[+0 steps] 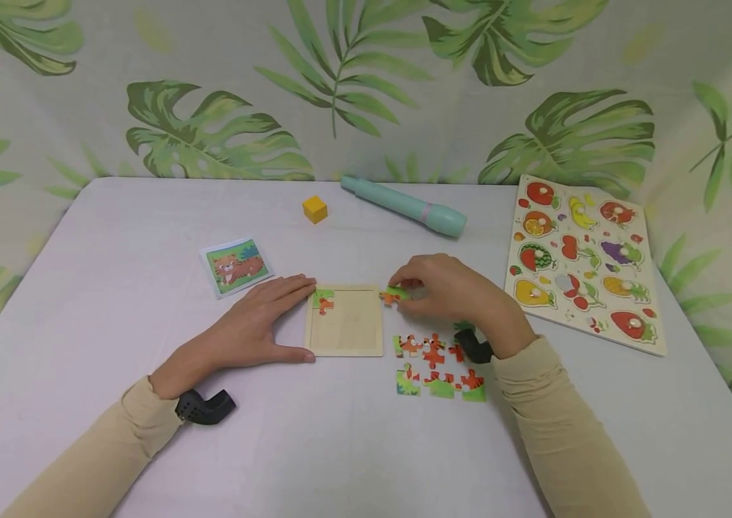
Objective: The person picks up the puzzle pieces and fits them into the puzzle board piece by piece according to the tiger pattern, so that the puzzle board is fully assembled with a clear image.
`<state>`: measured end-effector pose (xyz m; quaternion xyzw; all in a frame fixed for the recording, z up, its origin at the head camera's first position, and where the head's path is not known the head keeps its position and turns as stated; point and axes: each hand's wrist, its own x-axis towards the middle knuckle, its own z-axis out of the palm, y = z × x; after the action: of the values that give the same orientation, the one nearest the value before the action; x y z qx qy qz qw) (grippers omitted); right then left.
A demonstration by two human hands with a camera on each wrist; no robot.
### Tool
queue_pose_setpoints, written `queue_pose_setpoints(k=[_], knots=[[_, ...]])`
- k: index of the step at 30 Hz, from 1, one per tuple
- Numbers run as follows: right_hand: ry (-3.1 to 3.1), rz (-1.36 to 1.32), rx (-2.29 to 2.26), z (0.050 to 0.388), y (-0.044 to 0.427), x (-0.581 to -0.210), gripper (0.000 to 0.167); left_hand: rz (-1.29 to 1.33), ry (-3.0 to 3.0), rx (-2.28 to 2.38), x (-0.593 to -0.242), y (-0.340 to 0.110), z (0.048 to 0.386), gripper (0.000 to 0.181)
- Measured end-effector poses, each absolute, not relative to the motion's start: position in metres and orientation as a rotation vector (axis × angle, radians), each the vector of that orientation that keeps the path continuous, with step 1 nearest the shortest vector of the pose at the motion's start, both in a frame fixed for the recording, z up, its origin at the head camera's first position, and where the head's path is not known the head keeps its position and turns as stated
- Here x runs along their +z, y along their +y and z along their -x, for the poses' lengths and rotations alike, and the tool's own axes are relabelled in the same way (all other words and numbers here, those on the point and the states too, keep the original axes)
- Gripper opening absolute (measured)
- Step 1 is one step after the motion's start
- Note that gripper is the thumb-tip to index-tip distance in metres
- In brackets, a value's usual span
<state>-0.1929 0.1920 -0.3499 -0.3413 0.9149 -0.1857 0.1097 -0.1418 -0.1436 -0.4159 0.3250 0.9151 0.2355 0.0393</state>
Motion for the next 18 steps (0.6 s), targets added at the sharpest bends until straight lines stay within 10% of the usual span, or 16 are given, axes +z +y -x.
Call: queue_pose_setpoints(k=[18], knots=[[2.661, 1.079, -0.597, 0.195, 0.176, -0.345, 0.029, -0.994, 2.807, 0.72, -0.415, -0.144, 0.142, 0.108]])
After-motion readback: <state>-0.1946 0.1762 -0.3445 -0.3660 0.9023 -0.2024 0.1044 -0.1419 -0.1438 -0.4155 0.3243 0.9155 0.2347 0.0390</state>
